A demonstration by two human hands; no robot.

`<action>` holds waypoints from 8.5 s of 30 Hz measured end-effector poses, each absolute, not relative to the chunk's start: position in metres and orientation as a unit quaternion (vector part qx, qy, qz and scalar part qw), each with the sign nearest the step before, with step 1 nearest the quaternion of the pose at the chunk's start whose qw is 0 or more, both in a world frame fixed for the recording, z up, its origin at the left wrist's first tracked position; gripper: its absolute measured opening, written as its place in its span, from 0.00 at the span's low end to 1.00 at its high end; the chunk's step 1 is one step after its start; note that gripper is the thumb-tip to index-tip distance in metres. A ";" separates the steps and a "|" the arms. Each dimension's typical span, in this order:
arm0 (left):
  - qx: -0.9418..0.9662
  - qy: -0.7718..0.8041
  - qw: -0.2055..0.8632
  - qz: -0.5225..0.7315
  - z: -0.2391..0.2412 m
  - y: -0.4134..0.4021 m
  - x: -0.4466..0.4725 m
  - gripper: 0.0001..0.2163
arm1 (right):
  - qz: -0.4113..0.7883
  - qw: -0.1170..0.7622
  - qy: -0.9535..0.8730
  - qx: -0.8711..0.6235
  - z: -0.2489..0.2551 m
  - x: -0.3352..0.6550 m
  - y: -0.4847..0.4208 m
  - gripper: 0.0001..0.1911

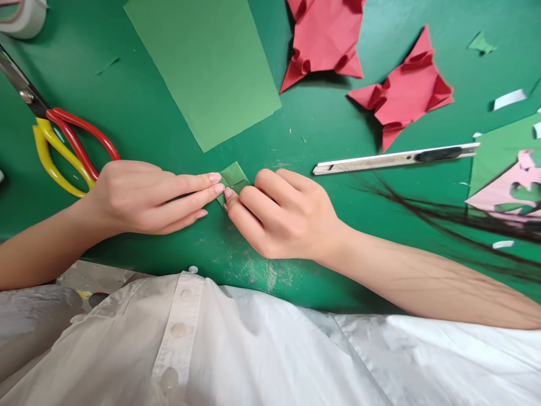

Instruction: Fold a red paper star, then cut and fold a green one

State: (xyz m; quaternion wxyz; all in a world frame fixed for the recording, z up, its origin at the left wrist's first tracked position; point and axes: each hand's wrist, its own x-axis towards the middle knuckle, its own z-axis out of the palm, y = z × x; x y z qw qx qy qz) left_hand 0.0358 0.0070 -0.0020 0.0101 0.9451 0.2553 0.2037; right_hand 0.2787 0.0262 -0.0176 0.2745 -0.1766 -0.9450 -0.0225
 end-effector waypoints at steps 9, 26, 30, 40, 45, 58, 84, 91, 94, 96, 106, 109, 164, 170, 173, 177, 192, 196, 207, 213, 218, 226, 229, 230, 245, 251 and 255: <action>0.949 0.264 0.002 0.170 0.000 0.008 0.034 0.07 | -0.019 0.285 -0.935 -0.210 -0.019 0.280 0.023 0.10; 0.956 0.253 -0.024 0.144 0.003 0.006 0.036 0.13 | -0.041 0.258 -0.950 -0.171 -0.014 0.282 0.026 0.17; 0.960 0.247 -0.033 0.125 0.008 0.007 0.038 0.13 | -0.041 0.264 -0.948 -0.172 -0.016 0.281 0.027 0.19; 0.941 0.302 -0.027 0.148 0.004 0.005 0.041 0.09 | -0.051 0.260 -0.941 -0.209 -0.016 0.279 0.026 0.14; 0.940 0.301 0.003 0.162 0.004 0.007 0.040 0.08 | -0.050 0.251 -0.943 -0.213 -0.016 0.280 0.025 0.12; 0.937 0.294 -0.006 0.189 -0.004 0.005 0.034 0.06 | -0.026 0.263 -0.936 -0.231 -0.018 0.281 0.025 0.10; 0.959 0.233 0.008 0.160 0.000 0.003 0.035 0.07 | -0.029 0.241 -0.938 -0.247 -0.014 0.280 0.027 0.07; 0.948 0.279 0.013 0.152 0.002 0.001 0.039 0.06 | 0.081 0.202 -0.922 -0.320 -0.011 0.278 0.016 0.07; 0.953 0.259 0.004 0.154 0.001 0.003 0.035 0.08 | 0.104 0.200 -0.914 -0.339 -0.010 0.277 0.012 0.07; 0.960 0.238 0.002 0.147 0.003 0.006 0.031 0.11 | 0.119 0.194 -0.910 -0.346 -0.009 0.278 0.011 0.06; 0.970 0.234 0.019 0.066 0.016 0.002 0.028 0.17 | 0.114 0.192 -0.907 -0.357 -0.007 0.274 0.009 0.04; 0.969 0.232 0.034 0.079 0.015 0.001 0.028 0.18 | 0.092 0.208 -0.907 -0.354 -0.009 0.274 0.010 0.04; 0.976 0.200 0.059 0.058 0.013 0.017 0.014 0.20 | 0.148 0.182 -0.892 -0.386 -0.009 0.265 0.009 0.11; 0.971 0.223 0.039 0.073 0.016 0.012 0.024 0.14 | 0.136 0.169 -0.900 -0.379 -0.009 0.266 0.010 0.11; 0.964 0.254 0.029 0.070 0.017 0.009 0.029 0.09 | 0.113 0.161 -0.906 -0.376 -0.010 0.265 0.010 0.12; 0.966 0.253 -0.006 0.055 0.018 0.009 0.029 0.11 | 0.094 0.126 -0.907 -0.390 -0.010 0.265 0.009 0.11; 0.971 0.196 -0.002 0.137 0.008 0.009 0.026 0.09 | 0.130 0.093 -0.893 -0.421 -0.015 0.267 0.003 0.09; 0.964 0.213 0.088 0.131 0.009 0.010 0.024 0.13 | 0.114 0.096 -0.898 -0.415 -0.014 0.267 0.004 0.09; 0.968 0.229 0.028 0.095 0.007 0.011 0.024 0.12 | 0.105 0.120 -0.895 -0.417 -0.016 0.265 0.003 0.09; 0.966 0.235 0.004 0.108 0.012 0.012 0.032 0.10 | 0.102 0.121 -0.893 -0.422 -0.017 0.265 0.002 0.07; 0.962 0.238 -0.002 0.132 0.007 0.006 0.034 0.09 | 0.136 0.128 -0.889 -0.418 -0.015 0.267 0.005 0.05; 0.969 0.219 -0.037 0.103 0.004 0.004 0.032 0.12 | 0.130 0.137 -0.891 -0.412 -0.013 0.271 0.007 0.11; 0.970 0.201 -0.047 0.124 0.004 0.007 0.030 0.08 | 0.141 0.137 -0.894 -0.403 -0.011 0.272 0.008 0.12; 0.970 0.200 -0.054 0.128 0.004 0.008 0.030 0.07 | 0.143 0.141 -0.895 -0.399 -0.011 0.272 0.008 0.12; 0.960 0.232 -0.068 0.140 0.006 0.011 0.028 0.07 | 0.100 0.182 -0.913 -0.352 -0.014 0.280 0.011 0.06; 0.966 0.223 -0.052 0.118 0.007 0.009 0.024 0.17 | -0.003 0.219 -0.943 -0.250 -0.008 0.282 0.017 0.07; 0.969 0.222 -0.053 0.093 0.007 0.009 0.022 0.21 | -0.048 0.244 -0.944 -0.218 -0.003 0.280 0.019 0.03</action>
